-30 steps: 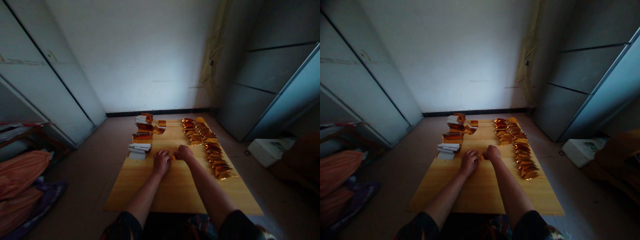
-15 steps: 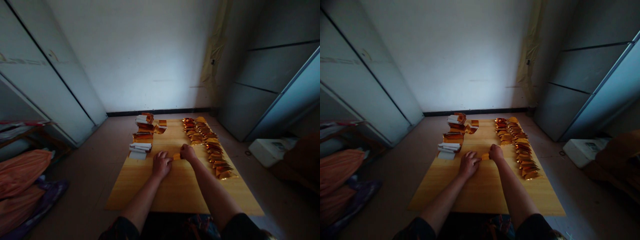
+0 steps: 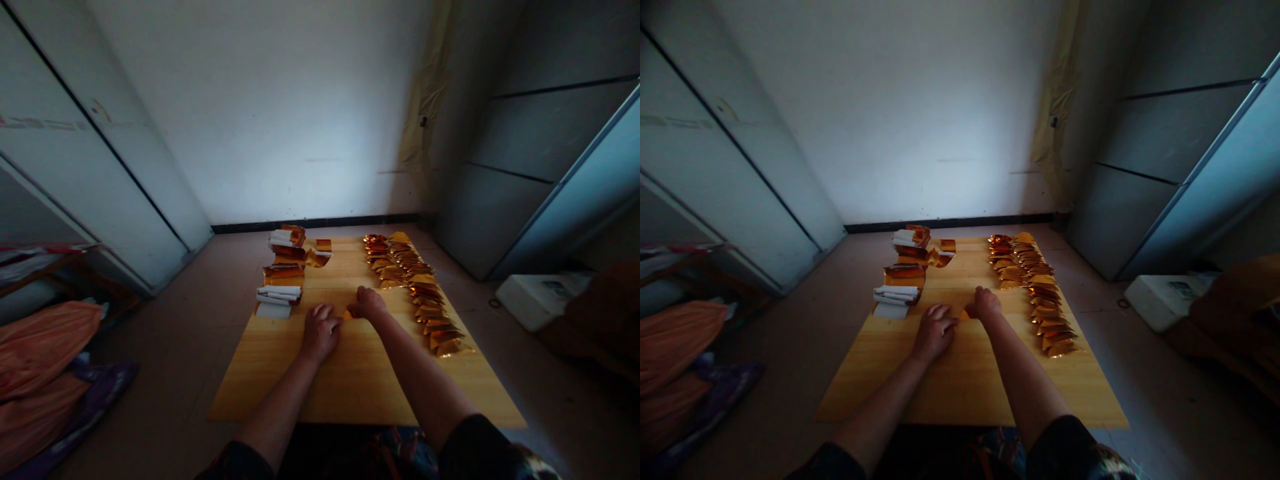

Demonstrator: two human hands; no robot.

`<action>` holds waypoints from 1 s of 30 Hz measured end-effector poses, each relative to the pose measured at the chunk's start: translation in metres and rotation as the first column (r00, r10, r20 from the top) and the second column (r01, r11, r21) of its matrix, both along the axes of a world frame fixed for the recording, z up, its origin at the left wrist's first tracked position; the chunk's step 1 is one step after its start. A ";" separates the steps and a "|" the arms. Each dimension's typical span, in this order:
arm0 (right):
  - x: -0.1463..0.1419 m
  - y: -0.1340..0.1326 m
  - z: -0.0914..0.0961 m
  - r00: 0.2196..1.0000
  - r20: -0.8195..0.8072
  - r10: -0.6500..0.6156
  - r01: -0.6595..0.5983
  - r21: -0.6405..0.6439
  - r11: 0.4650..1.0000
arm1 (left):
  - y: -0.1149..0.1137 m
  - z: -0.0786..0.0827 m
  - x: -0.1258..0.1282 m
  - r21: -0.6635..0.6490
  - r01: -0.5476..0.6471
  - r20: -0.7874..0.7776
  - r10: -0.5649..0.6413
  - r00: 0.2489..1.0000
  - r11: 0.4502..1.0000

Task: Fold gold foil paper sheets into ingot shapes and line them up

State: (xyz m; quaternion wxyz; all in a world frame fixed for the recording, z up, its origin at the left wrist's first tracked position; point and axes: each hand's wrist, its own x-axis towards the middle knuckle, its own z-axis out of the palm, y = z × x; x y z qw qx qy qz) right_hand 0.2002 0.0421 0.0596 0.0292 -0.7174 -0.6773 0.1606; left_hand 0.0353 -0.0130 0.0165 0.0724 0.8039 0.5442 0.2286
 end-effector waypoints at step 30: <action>-0.004 -0.018 -0.003 0.996 -0.044 0.077 -0.075 0.047 0.996 | -0.005 -0.004 0.000 0.092 -0.028 -0.023 0.030 0.999 0.995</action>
